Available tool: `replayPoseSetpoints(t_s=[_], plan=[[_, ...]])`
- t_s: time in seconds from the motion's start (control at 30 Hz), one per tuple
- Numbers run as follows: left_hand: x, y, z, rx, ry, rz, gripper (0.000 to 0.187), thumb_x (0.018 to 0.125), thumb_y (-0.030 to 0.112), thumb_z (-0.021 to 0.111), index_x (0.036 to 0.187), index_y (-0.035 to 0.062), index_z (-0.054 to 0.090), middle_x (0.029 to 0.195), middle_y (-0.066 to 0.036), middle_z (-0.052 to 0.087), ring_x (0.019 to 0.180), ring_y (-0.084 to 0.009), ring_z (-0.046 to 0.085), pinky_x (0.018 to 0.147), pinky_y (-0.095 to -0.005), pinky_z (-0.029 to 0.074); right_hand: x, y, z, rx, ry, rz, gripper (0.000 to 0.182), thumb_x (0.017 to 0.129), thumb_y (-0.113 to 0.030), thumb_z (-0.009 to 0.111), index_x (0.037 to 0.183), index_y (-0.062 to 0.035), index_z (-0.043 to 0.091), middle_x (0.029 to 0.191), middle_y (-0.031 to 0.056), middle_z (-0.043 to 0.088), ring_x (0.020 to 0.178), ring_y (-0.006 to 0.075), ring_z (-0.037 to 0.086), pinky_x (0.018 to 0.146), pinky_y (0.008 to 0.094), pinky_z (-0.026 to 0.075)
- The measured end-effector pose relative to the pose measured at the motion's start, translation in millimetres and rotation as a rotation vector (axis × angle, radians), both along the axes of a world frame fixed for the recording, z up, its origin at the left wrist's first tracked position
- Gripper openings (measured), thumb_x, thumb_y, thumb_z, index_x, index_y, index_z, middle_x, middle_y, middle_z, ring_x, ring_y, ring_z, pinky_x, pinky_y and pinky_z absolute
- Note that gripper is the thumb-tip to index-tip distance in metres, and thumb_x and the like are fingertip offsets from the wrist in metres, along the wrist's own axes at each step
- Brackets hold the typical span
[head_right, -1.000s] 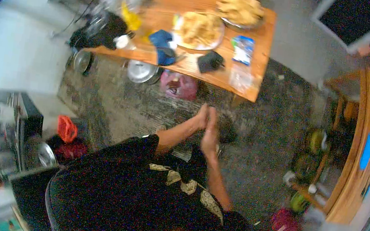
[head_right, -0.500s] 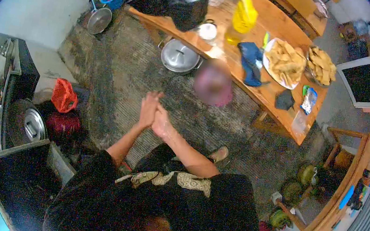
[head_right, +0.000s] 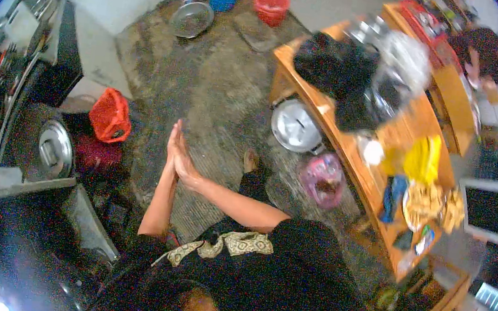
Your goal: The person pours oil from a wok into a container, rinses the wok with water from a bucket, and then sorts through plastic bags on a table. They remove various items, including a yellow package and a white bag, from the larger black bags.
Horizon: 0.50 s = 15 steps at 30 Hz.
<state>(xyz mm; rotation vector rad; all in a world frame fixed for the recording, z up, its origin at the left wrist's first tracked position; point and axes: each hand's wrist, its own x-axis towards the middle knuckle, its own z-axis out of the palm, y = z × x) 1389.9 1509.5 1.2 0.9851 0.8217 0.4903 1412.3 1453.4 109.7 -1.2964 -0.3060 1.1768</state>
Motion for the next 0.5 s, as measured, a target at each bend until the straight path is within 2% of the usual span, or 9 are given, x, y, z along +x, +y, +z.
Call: replayPoseSetpoints(t_s=[0.07, 0.1, 0.13, 0.2, 0.23, 0.27, 0.3, 0.43, 0.5], plan=[[10.8, 63.1, -15.4, -0.010, -0.001, 0.040, 0.069, 0.090, 0.054, 0.035, 0.143, 0.0121, 0.018, 0.149, -0.006, 0.014, 0.137, -0.0241, 0.011, 0.110, -0.0389, 0.013, 22.9, 64.2, -48.9, 0.116, -0.164, -0.055, 0.063, 0.094, -0.045, 0.034, 0.143, -0.0100, 0.015, 0.149, 0.0091, 0.014, 0.138, 0.0233, 0.009, 0.111, 0.0373, 0.008], [35.5, 78.1, 24.5, -0.131, 0.054, 0.076, 0.065, 0.093, 0.049, 0.033, 0.142, 0.0094, 0.019, 0.148, -0.007, 0.017, 0.136, -0.0225, 0.016, 0.109, -0.0366, 0.016, 40.6, 110.4, -104.7, 0.212, -0.327, -0.085, 0.060, 0.092, -0.039, 0.041, 0.140, -0.0066, 0.023, 0.145, 0.0104, 0.025, 0.137, 0.0234, 0.014, 0.110, 0.0367, 0.010], [54.2, 92.1, 39.2, -0.168, -0.077, 0.071, 0.063, 0.094, 0.047, 0.031, 0.142, 0.0083, 0.019, 0.148, -0.009, 0.018, 0.136, -0.0228, 0.017, 0.109, -0.0355, 0.017, 81.3, 124.9, -77.6, 0.266, -0.441, -0.034, 0.057, 0.092, -0.038, 0.040, 0.136, -0.0033, 0.030, 0.142, 0.0098, 0.033, 0.136, 0.0233, 0.018, 0.110, 0.0354, 0.012], [96.1, 132.2, 42.1, -0.152, -0.050, 0.027, 0.055, 0.096, 0.038, 0.023, 0.142, 0.0065, 0.020, 0.147, -0.008, 0.019, 0.135, -0.0243, 0.019, 0.110, -0.0352, 0.016, 142.5, 182.9, -66.4, 0.209, 0.134, 0.006, 0.061, 0.093, -0.041, 0.036, 0.140, -0.0051, 0.023, 0.145, 0.0084, 0.026, 0.136, 0.0230, 0.016, 0.110, 0.0357, 0.013], [122.6, 155.0, 49.9, -0.144, 0.049, 0.030, 0.055, 0.096, 0.037, 0.023, 0.141, 0.0061, 0.020, 0.147, -0.008, 0.020, 0.134, -0.0238, 0.021, 0.109, -0.0347, 0.017, 146.7, 209.0, -82.1, 0.265, 0.159, -0.154, 0.059, 0.092, -0.045, 0.034, 0.139, -0.0083, 0.028, 0.146, 0.0072, 0.024, 0.136, 0.0225, 0.016, 0.109, 0.0367, 0.014], [144.6, 182.7, 56.4, -0.137, 0.149, 0.032, 0.055, 0.096, 0.036, 0.023, 0.141, 0.0056, 0.020, 0.146, -0.008, 0.022, 0.133, -0.0233, 0.024, 0.108, -0.0341, 0.019, 151.7, 233.7, -85.3, 0.253, 0.172, -0.202, 0.061, 0.091, -0.048, 0.033, 0.139, -0.0098, 0.028, 0.146, 0.0067, 0.022, 0.136, 0.0222, 0.015, 0.109, 0.0372, 0.014], [156.8, 219.3, 36.7, -0.118, 0.132, 0.007, 0.056, 0.096, 0.036, 0.024, 0.143, 0.0067, 0.015, 0.148, -0.007, 0.016, 0.136, -0.0226, 0.016, 0.110, -0.0339, 0.014, 156.6, 258.0, -87.3, 0.242, 0.184, -0.250, 0.063, 0.091, -0.051, 0.032, 0.139, -0.0113, 0.028, 0.147, 0.0063, 0.020, 0.136, 0.0220, 0.013, 0.109, 0.0378, 0.013], [199.3, 333.0, -0.2, -0.139, 0.105, 0.044, 0.060, 0.093, 0.046, 0.033, 0.142, 0.0131, 0.022, 0.145, -0.005, 0.026, 0.129, -0.0210, 0.030, 0.106, -0.0336, 0.023, 208.8, 326.9, -12.9, -0.087, 0.098, 0.047, 0.080, 0.088, -0.062, 0.030, 0.143, -0.0064, 0.012, 0.150, 0.0098, 0.006, 0.138, 0.0225, 0.002, 0.111, 0.0370, 0.005], [226.3, 370.6, -13.6, -0.210, 0.057, 0.124, 0.059, 0.093, 0.045, 0.032, 0.142, 0.0127, 0.024, 0.143, -0.005, 0.028, 0.128, -0.0209, 0.031, 0.106, -0.0349, 0.024, 239.9, 376.7, -51.4, -0.067, -0.025, 0.065, 0.075, 0.091, -0.058, 0.025, 0.143, -0.0053, 0.011, 0.150, 0.0102, 0.005, 0.138, 0.0217, 0.001, 0.111, 0.0339, 0.004]])
